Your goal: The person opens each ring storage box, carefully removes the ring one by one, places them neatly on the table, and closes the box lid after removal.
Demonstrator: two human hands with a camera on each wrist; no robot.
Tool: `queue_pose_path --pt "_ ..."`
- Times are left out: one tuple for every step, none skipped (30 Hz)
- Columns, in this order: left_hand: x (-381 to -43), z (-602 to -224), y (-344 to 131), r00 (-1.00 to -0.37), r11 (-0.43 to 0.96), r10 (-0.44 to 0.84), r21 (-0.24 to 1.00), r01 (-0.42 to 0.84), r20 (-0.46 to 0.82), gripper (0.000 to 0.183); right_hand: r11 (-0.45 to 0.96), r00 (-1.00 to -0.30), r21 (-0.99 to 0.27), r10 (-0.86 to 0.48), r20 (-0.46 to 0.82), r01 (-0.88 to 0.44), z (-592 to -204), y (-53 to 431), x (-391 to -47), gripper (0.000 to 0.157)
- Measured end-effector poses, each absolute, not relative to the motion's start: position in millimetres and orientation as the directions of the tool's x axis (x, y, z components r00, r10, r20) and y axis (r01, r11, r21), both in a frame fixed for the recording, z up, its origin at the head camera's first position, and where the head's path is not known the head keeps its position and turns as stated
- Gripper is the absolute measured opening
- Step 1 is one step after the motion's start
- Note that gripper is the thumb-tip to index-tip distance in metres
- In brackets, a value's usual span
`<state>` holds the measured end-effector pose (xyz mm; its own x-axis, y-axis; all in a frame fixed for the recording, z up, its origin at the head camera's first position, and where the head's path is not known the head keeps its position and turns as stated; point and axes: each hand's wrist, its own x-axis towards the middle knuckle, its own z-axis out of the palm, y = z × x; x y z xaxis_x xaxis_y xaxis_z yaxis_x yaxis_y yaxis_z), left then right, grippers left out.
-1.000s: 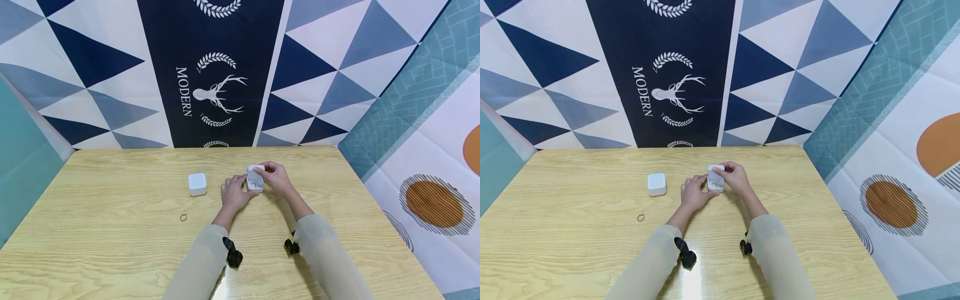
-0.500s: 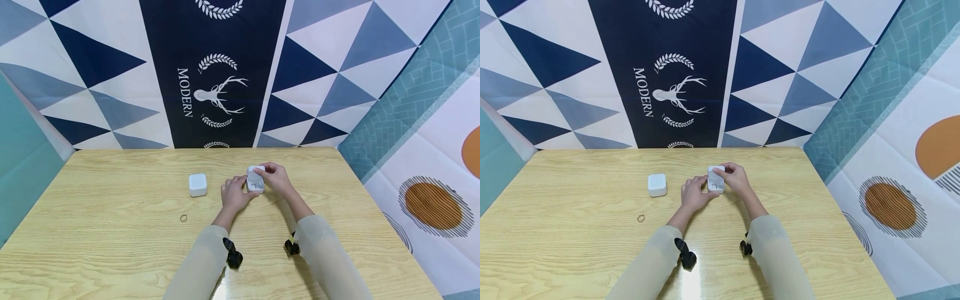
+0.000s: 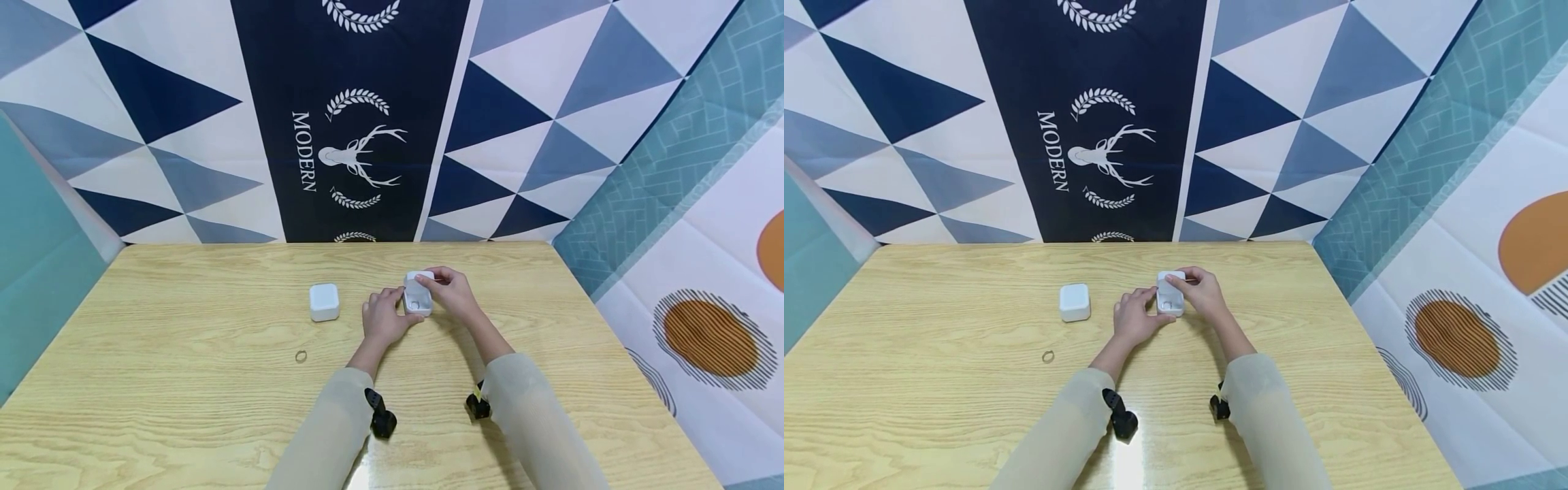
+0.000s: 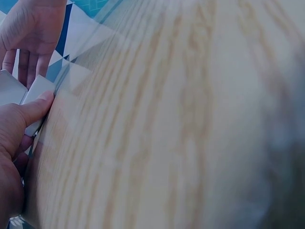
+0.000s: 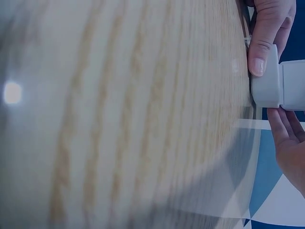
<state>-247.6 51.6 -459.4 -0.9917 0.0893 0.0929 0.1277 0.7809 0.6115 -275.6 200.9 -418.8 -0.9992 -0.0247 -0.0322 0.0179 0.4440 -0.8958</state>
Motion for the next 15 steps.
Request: queue_pose_path --pt "-247.7 -459.7 51.5 -0.992 0.781 0.090 0.611 0.128 0.093 0.075 0.440 -0.999 -0.898 -0.025 -0.029 0.015 -419.3 200.8 -275.7 0.054" --pt "-247.8 -460.1 51.5 -0.991 0.781 0.090 0.611 0.129 0.094 0.075 0.439 -0.999 -0.899 -0.027 -0.029 0.014 -420.0 200.9 -276.0 0.054" --pt "-247.9 -460.3 51.4 -0.991 0.782 0.091 0.610 0.131 0.096 0.075 0.437 -0.999 -0.899 -0.030 -0.028 0.012 -420.7 201.0 -276.3 0.055" --pt "-247.9 -460.4 51.2 -0.991 0.780 0.090 0.611 0.131 0.097 0.075 0.433 -0.999 -0.901 -0.030 -0.028 0.012 -421.4 201.1 -276.6 0.055" --pt "-247.9 -460.5 51.2 -0.991 0.780 0.091 0.611 0.132 0.098 0.076 0.433 -0.999 -0.901 -0.030 -0.028 0.012 -422.0 201.4 -276.8 0.056" --pt "-247.9 -460.7 51.2 -0.991 0.778 0.090 0.614 0.131 0.097 0.076 0.434 -0.999 -0.901 -0.030 -0.028 0.012 -422.5 201.9 -276.9 0.056" --pt "-247.5 -460.3 51.2 -0.991 0.777 0.090 0.616 0.131 0.098 0.076 0.437 -0.999 -0.900 -0.034 -0.029 0.011 -422.5 202.6 -276.7 0.057" --pt "-247.4 -460.0 51.4 -0.991 0.773 0.089 0.621 0.132 0.100 0.076 0.436 -0.999 -0.900 -0.035 -0.029 0.011 -422.4 203.3 -276.5 0.058" --pt "-247.2 -459.8 51.5 -0.991 0.769 0.088 0.625 0.133 0.102 0.076 0.434 -0.999 -0.901 -0.034 -0.030 0.012 -422.4 204.1 -276.2 0.057" --pt "-247.0 -459.6 51.7 -0.991 0.765 0.087 0.630 0.133 0.103 0.076 0.431 -0.999 -0.902 -0.033 -0.030 0.013 -422.2 205.0 -275.8 0.057" --pt "-247.0 -459.5 51.8 -0.991 0.763 0.086 0.633 0.130 0.100 0.076 0.432 -0.999 -0.902 -0.036 -0.028 0.010 -421.8 205.9 -275.1 0.057" --pt "-247.0 -459.5 52.0 -0.992 0.759 0.084 0.638 0.127 0.097 0.077 0.431 -0.999 -0.902 -0.040 -0.026 0.007 -421.3 206.7 -274.4 0.057" --pt "-247.0 -459.4 52.0 -0.992 0.759 0.083 0.640 0.124 0.095 0.077 0.423 -0.999 -0.906 -0.044 -0.025 0.004 -420.8 207.3 -273.8 0.057" --pt "-247.1 -459.5 52.1 -0.993 0.758 0.081 0.641 0.120 0.091 0.077 0.416 -0.999 -0.910 -0.045 -0.024 0.003 -420.3 208.0 -273.1 0.056" --pt "-247.2 -459.4 52.1 -0.993 0.759 0.080 0.641 0.117 0.086 0.077 0.412 -0.999 -0.911 -0.046 -0.021 0.000 -419.8 208.6 -272.4 0.056"
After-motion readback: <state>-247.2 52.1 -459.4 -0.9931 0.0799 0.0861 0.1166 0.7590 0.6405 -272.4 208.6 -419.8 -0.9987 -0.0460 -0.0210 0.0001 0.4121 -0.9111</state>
